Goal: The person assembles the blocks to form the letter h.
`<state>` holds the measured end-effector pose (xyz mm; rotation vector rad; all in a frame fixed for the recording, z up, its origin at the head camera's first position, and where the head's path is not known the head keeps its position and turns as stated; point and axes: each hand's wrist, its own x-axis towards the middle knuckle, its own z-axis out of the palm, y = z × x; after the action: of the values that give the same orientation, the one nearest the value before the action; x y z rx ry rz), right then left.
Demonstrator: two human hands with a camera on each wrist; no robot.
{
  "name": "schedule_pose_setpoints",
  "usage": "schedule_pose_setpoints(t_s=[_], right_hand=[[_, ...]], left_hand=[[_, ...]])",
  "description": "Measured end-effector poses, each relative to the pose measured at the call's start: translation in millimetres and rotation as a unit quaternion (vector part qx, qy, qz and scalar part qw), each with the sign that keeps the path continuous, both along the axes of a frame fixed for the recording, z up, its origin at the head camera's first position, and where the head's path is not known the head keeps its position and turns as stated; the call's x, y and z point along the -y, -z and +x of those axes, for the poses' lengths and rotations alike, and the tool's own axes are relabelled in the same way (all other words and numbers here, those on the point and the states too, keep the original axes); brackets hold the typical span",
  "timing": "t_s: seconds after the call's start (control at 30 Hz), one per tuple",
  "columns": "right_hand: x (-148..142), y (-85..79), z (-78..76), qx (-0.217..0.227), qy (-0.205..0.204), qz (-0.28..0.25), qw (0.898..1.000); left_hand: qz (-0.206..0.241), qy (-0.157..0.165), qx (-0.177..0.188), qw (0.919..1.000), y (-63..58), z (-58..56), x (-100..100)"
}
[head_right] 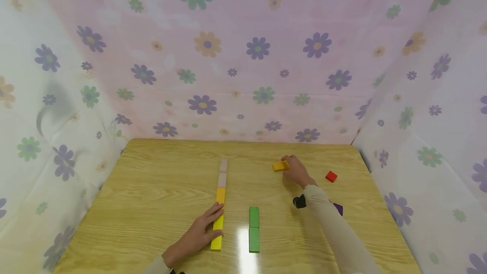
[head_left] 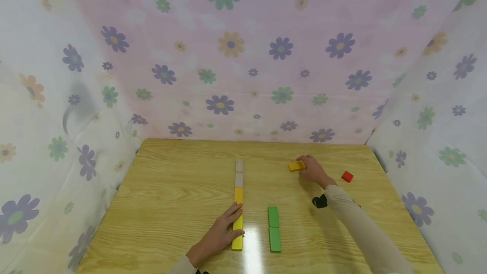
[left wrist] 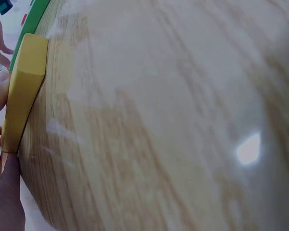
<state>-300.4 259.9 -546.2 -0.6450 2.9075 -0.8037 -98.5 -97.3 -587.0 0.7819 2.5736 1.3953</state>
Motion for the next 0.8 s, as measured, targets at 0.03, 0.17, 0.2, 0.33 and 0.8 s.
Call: schedule_pose_setpoints(t_s=[0.03,0.17,0.2,0.33,0.8], right_hand=[[0,1.6,-0.9,-0.001,-0.001,-0.002,1.000],[-3,7.3,-2.8,-0.005,0.000,-0.008,1.000],[-3,8.4,-2.7,-0.004,0.003,-0.011,1.000],[-4,10.9,-0.4,-0.008,0.008,-0.020,1.000],[0,8.8,13.6,-0.002,0.016,-0.082,0.996]], left_hand=[[0.002,0.000,0.001,1.0000,-0.3,0.0,0],[0.006,0.003,0.001,1.0000,-1.3,0.3,-2],[0.006,0.005,0.000,1.0000,-1.3,0.4,-2],[0.004,0.005,-0.003,1.0000,-1.5,0.6,-3],[-0.001,0.004,0.002,1.0000,0.3,-0.3,1]])
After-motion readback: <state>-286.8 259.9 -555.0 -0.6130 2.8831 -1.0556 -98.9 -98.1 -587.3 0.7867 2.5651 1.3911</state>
